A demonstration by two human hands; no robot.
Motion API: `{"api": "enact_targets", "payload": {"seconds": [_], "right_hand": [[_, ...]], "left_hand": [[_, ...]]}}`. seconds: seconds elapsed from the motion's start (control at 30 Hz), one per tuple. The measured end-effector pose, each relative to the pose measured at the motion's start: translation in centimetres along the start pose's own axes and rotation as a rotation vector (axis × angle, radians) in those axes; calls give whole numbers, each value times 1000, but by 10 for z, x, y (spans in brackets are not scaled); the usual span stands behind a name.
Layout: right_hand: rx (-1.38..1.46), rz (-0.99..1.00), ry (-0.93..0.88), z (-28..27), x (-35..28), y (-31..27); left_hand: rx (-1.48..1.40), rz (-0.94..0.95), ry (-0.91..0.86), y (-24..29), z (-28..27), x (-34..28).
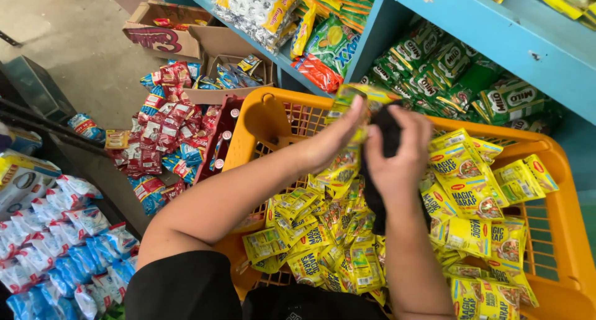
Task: Sorting and organizing seasoning sachets into a plastic crate in a grocery store.
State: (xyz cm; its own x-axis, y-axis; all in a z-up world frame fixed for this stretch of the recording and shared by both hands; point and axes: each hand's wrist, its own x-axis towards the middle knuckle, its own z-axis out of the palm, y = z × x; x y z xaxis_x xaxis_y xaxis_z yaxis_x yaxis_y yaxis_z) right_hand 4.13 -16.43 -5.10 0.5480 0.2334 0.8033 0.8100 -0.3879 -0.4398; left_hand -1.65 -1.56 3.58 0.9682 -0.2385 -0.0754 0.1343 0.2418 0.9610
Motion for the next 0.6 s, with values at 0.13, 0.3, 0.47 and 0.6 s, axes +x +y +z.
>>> {"api": "enact_targets", "payload": {"seconds": [0.13,0.3,0.47,0.6], "right_hand": [[-86,-161,-107,16,-7,-37],[22,-16,-93,5,2,-3],[-12,-40,-116,8,1,-33],[-26,-133,-141,19,-7,-38]], "left_hand": [[-350,241,9,-42,-38,23],[-93,105,205,-3,-31,5],[-145,177,242,18,-11,-6],[-456,284,106,-27,-46,18]]}}
